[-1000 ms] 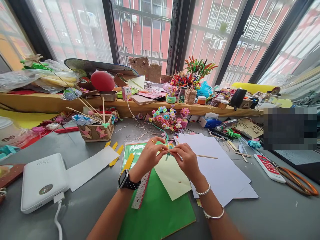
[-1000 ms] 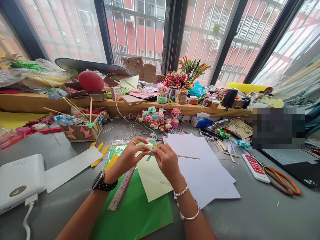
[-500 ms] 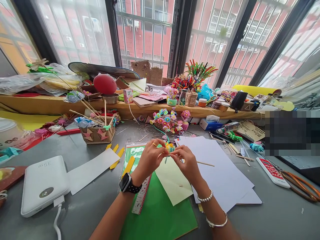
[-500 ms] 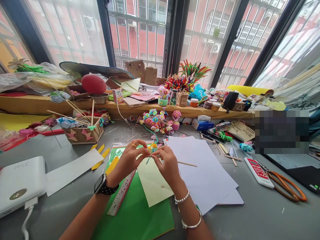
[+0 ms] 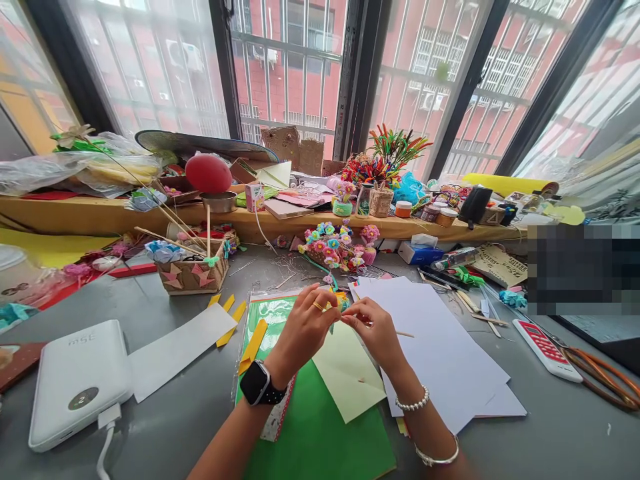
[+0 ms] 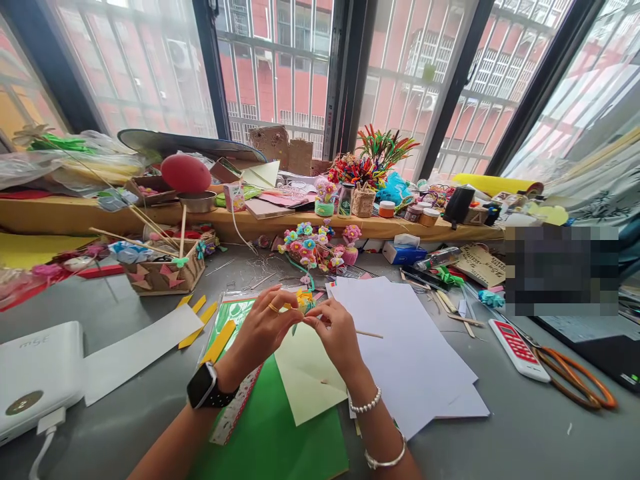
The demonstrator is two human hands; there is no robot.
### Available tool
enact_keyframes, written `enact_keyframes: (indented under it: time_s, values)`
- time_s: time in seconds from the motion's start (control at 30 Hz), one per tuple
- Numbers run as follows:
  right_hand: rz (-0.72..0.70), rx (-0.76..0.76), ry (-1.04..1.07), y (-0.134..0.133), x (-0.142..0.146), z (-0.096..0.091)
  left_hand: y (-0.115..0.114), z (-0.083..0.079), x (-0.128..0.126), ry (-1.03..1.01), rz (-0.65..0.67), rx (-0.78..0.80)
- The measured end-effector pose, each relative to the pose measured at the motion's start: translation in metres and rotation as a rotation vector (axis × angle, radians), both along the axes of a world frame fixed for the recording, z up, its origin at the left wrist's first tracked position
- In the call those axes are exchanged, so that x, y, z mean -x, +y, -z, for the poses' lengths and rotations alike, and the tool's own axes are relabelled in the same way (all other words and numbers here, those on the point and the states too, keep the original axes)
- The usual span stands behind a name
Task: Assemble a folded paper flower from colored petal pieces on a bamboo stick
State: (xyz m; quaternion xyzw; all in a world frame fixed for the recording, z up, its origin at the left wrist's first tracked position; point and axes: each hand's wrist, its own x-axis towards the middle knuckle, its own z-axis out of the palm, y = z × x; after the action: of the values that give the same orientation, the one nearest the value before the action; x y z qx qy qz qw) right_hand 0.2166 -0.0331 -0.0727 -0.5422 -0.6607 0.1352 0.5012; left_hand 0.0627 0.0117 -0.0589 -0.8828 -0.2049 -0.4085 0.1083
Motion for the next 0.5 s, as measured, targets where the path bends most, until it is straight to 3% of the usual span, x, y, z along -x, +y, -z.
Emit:
enact_keyframes:
  time_s: [0.27, 0.5]
  values:
    - [-0.033, -0.017, -0.004, -0.0003, -0.0025, -0.0003, -0.0011, 0.0009, -0.0003, 0.015, -0.004, 0.002]
    - [0.033, -0.108, -0.074, -0.0008, 0.0006, 0.0016, -0.0008, 0.0006, -0.0008, -0.026, -0.014, 0.068]
